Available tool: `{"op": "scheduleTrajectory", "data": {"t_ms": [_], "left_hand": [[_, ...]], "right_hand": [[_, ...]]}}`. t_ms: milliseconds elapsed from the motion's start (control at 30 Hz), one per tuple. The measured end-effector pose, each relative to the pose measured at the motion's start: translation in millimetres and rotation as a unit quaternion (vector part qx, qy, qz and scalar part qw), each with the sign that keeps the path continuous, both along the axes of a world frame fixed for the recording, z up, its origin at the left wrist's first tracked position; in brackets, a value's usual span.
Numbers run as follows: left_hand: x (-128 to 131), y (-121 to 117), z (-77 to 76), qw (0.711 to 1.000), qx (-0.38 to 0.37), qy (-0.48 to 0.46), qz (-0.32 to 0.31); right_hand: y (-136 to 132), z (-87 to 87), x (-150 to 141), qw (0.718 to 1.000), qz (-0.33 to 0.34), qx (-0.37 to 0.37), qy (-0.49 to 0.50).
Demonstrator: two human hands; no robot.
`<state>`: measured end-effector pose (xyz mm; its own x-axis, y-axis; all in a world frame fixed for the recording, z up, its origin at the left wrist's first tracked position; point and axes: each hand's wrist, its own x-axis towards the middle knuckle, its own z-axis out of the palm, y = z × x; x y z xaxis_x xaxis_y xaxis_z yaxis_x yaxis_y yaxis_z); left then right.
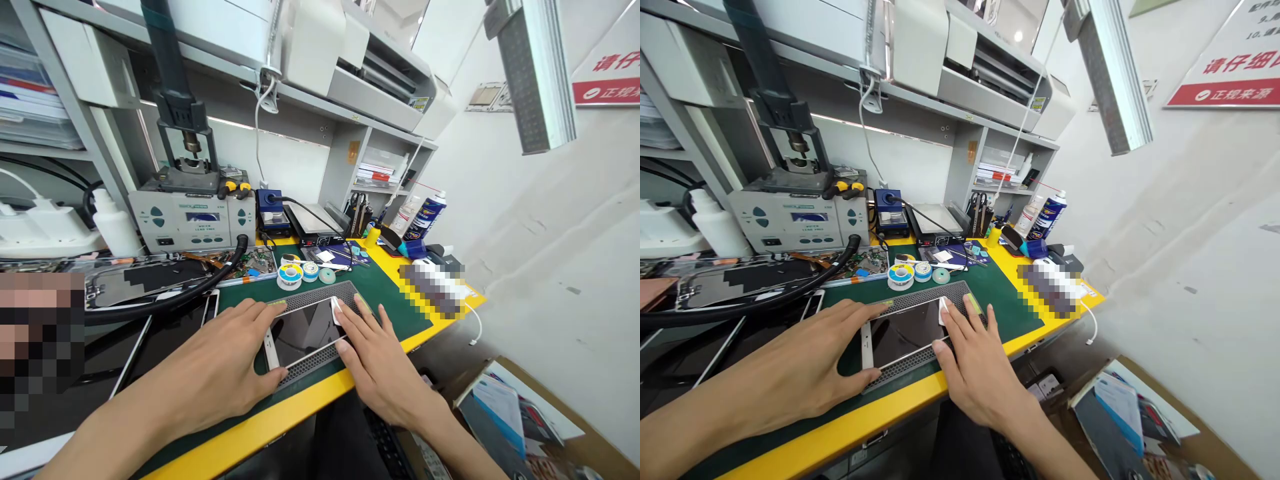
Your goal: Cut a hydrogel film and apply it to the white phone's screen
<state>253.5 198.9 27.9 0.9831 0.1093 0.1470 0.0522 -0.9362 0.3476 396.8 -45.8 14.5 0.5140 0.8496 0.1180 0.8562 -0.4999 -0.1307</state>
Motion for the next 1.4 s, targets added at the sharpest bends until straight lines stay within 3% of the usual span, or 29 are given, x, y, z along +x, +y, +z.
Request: {"op": "scheduleTrajectory", "data": {"t_ms": [200, 367, 567, 767, 867, 1033, 1233, 1400], "left_hand": [[0, 1, 0.5, 1.000, -0.009, -0.003, 0.006], [2, 1, 4.9, 1.000, -0.008, 0.020, 0.009], [4, 0, 8.8, 1.000, -0.002, 0.018, 0.001], [2, -1, 10.4, 0.999, -0.007, 0.033, 0.010], [0, -3, 9.7, 0.999, -0.006, 0.033, 0.017], [-2, 6, 12.2, 1.000, -0.020, -0.002, 0.008], [2, 29, 22.2, 0.990, -0.010, -0.093, 0.103], [2, 31, 24.3, 0.990, -0.002, -0.092, 0.108]], "right_hand": [[-10, -2.1, -9, 1.000, -0.003, -0.018, 0.000], [17, 3.8, -7, 1.000, 0.014, -0.012, 0.004], [42, 12.3, -27, 0.995, 0.091, 0.009, 0.040], [34, 11.2, 3, 1.000, 0.006, 0.000, 0.000], [33, 8.4, 8, 1.000, 0.000, -0.009, -0.016], [48, 7.0, -16, 0.999, 0.047, -0.006, 0.002], [77, 12.9, -45, 0.989, 0.143, 0.013, 0.042], [85, 16.6, -49, 0.986, 0.158, 0.014, 0.058]]}}
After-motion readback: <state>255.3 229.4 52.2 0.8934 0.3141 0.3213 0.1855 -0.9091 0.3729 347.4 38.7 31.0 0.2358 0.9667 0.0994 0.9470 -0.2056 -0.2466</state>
